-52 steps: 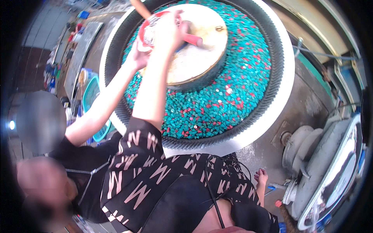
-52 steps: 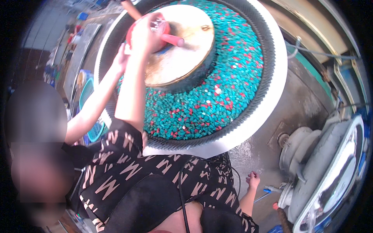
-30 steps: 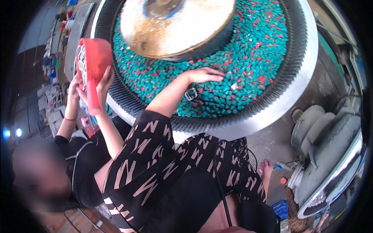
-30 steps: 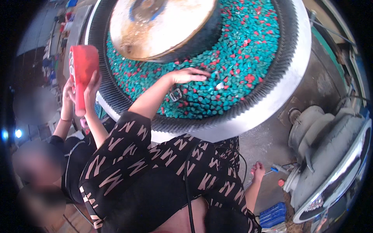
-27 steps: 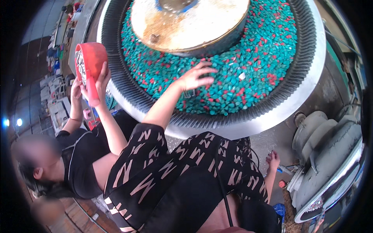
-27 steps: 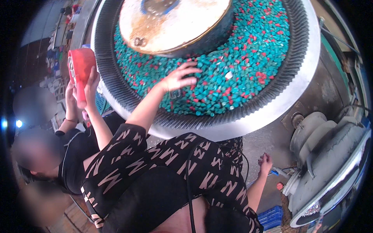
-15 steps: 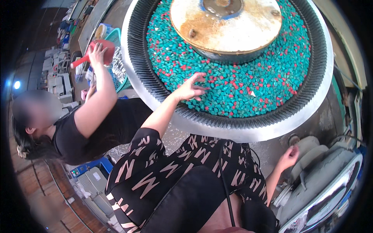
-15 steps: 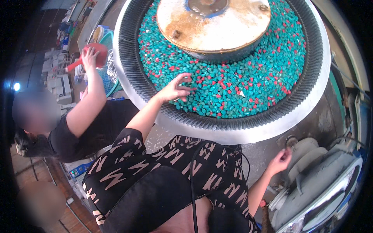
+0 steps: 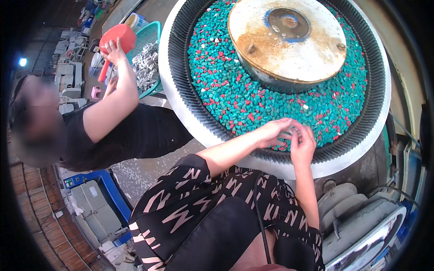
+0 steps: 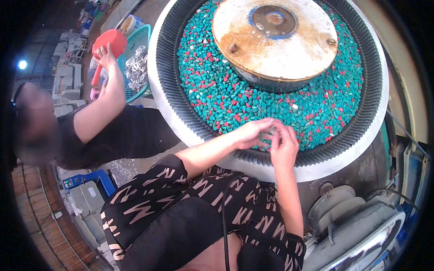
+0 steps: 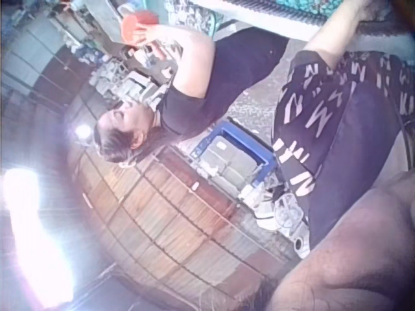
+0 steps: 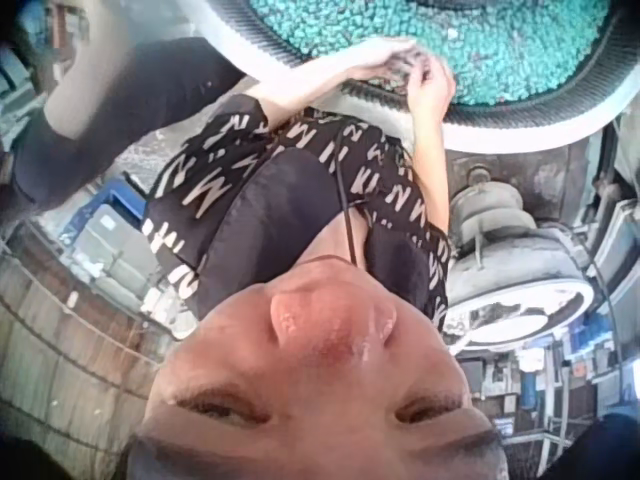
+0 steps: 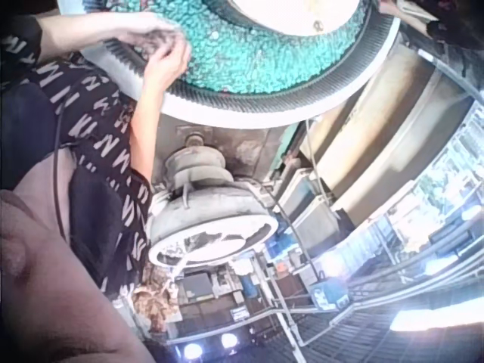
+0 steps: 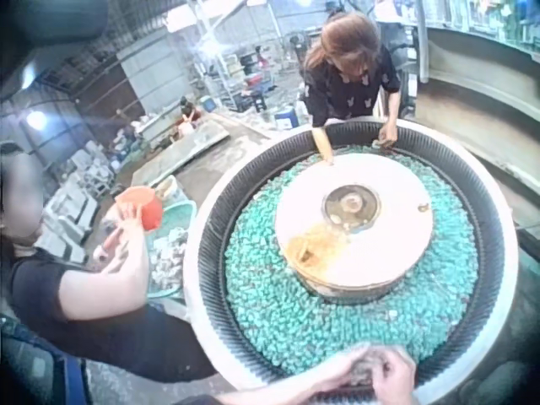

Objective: The person sorts small green and red plastic pellets on a rotating circular table, picking out white plastic clips and placing them into a red bowl. Another person works alongside, performing the same sorting task.

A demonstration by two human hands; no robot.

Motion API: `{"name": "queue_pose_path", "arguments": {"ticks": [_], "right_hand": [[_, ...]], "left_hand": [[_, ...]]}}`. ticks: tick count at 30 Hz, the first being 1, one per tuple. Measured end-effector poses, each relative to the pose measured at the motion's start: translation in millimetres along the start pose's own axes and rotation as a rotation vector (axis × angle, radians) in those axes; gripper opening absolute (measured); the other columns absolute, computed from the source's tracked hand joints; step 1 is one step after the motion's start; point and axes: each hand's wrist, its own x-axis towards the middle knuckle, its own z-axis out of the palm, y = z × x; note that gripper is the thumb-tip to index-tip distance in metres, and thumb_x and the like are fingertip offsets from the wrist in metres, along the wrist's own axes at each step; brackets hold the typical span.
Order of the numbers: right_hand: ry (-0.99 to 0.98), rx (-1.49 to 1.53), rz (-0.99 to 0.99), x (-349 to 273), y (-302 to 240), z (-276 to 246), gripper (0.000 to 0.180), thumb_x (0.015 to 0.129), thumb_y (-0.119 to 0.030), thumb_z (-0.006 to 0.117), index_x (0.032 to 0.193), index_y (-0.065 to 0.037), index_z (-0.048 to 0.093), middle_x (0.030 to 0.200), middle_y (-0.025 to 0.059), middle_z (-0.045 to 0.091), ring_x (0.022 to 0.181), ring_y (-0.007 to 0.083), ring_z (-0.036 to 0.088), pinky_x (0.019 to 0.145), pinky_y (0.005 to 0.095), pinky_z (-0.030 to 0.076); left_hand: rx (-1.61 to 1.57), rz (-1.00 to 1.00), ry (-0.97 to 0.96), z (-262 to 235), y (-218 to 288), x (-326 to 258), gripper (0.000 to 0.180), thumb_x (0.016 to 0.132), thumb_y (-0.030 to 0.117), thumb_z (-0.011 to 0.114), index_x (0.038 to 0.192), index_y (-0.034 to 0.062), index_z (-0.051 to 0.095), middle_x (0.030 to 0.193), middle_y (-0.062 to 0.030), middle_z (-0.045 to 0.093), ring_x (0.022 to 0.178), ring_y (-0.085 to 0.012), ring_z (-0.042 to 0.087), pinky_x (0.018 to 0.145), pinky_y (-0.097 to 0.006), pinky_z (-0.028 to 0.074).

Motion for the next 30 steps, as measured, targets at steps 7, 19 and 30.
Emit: {"name": "queue_pose_path", "arguments": {"ticks": [7, 19, 30], "right_hand": [[0.289, 0.755, 0.758, -19, 48, -75, 0.039, 0.082, -0.005, 0.054, 0.121, -0.004, 0.056, 0.094, 0.0042, 0.06, 0.071, 0.0136, 0.056, 0.056, 0.0264, 0.046], [0.679, 0.837, 0.934, -115, 79, -160, 0.012, 0.09, -0.017, 0.058, 0.089, -0.006, 0.055, 0.084, 0.011, 0.063, 0.065, 0.019, 0.062, 0.052, 0.0267, 0.053], [0.625, 0.781, 0.9, -120, 89, -154, 0.02, 0.092, -0.017, 0.056, 0.105, -0.003, 0.056, 0.071, 0.0067, 0.057, 0.057, 0.014, 0.055, 0.051, 0.0259, 0.047]], "left_hand": [[1.81, 0.202, 0.603, -100, 24, 59, 0.05, 0.086, 0.05, 0.052, 0.122, 0.0161, 0.056, 0.12, -0.0139, 0.057, 0.112, -0.0349, 0.053, 0.1, -0.044, 0.039], [1.647, 0.103, 0.683, -111, 9, 171, 0.071, 0.087, 0.06, 0.036, 0.13, 0.0052, 0.048, 0.133, -0.0198, 0.048, 0.122, -0.0329, 0.047, 0.105, -0.04, 0.034], [0.612, -0.133, -0.519, -100, -4, 230, 0.045, 0.087, 0.037, 0.056, 0.114, 0.0007, 0.06, 0.106, -0.0067, 0.065, 0.093, -0.0141, 0.061, 0.085, -0.029, 0.049]]}}
